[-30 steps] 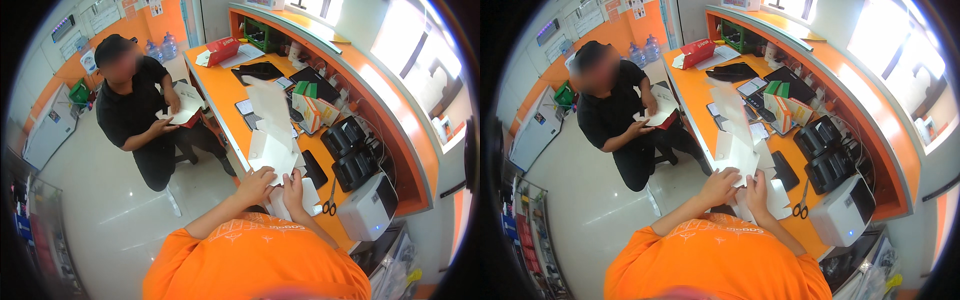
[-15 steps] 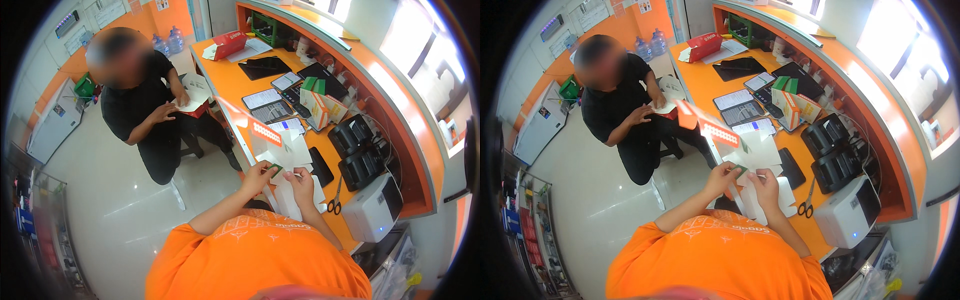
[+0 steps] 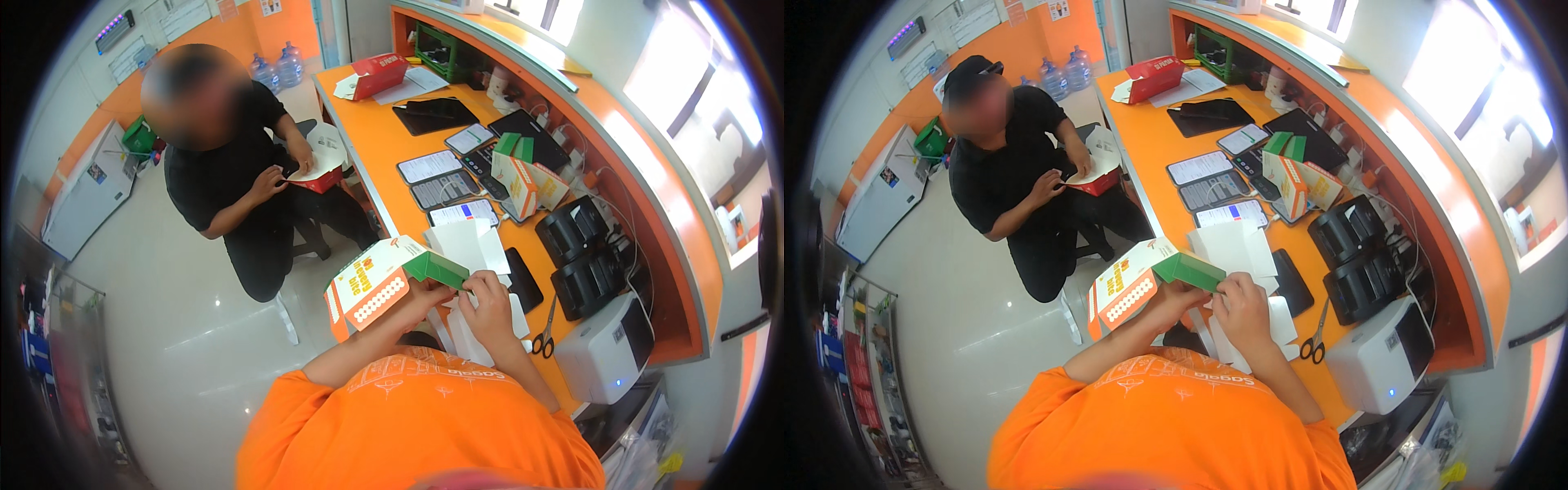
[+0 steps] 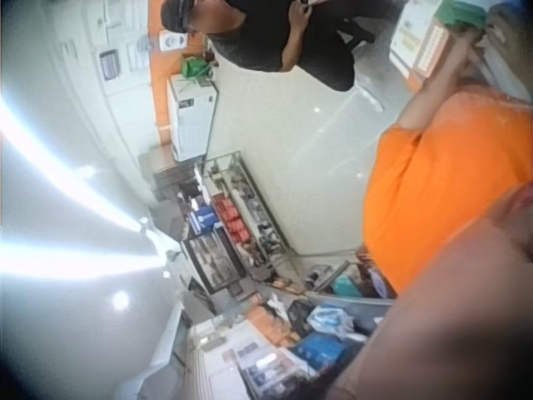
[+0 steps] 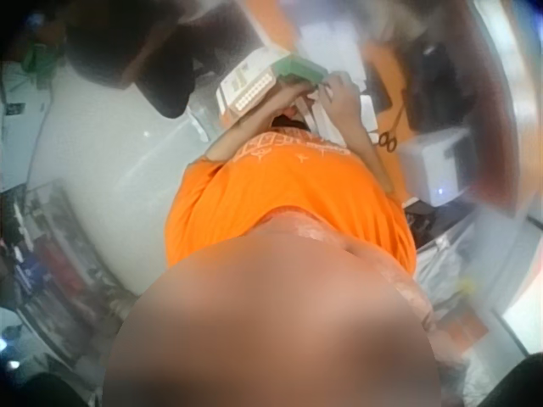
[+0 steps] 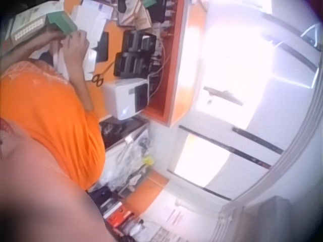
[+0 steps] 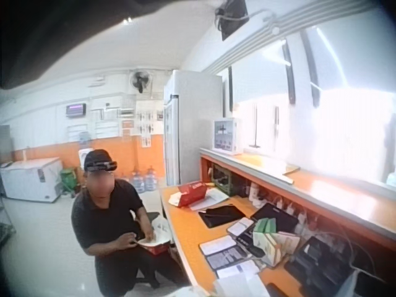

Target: The person folds and assembles flat paperboard into small rectangular boxes. They fold the flaps, tuck the tabs, and form the box shape by hand, repeating the process for multiple units.

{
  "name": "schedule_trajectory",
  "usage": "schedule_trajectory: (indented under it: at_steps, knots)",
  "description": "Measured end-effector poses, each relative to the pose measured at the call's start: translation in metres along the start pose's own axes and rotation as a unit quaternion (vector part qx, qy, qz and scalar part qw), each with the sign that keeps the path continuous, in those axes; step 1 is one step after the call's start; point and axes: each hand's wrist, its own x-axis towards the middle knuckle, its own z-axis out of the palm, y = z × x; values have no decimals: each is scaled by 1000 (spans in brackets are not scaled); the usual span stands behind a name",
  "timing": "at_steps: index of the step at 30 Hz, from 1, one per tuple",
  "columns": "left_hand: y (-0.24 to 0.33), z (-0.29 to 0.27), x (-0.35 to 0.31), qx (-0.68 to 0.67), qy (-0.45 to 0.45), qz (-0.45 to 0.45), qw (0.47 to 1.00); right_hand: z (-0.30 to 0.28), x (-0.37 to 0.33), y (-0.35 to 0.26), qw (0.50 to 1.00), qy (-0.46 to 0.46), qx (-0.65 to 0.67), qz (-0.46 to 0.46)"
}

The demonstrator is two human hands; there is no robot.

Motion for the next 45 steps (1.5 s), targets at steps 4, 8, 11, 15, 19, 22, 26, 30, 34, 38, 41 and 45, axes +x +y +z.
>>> schedule_trajectory:
  at_steps: [4,8,11,15,19,22,26,30,34,38,41,45]
  knots:
    - [1,-2,1,-32,-52,-6,998,3,0,2,1000,21,8,11]
    - [7,-1,-3,39,-34,-28,998,5,1,3,997,39,55,34]
    - [13,3,-7,6,-25,-5,1000,5,2,1,994,59,82,31]
    - [15,5,-5,3,-28,10,1000,4,5,-3,990,87,107,36]
    - [1,9,-2,-29,-8,47,998,4,10,-4,986,108,119,40]
    - [-5,9,1,-63,6,82,995,3,14,-3,990,83,108,23]
    - [0,7,-1,-36,19,71,997,2,17,-4,993,70,97,18]
    - [16,7,-10,-13,3,78,997,1,16,-9,993,101,36,-42]
    - [24,11,-15,-54,9,86,995,1,15,-13,986,140,37,-78]
    - [24,7,-15,-36,7,88,995,1,12,-16,988,113,6,-101]
    - [18,6,-13,-84,16,130,988,3,10,-20,988,85,-55,-116]
    - [11,2,-2,-52,45,217,974,4,11,-22,984,20,-99,-144]
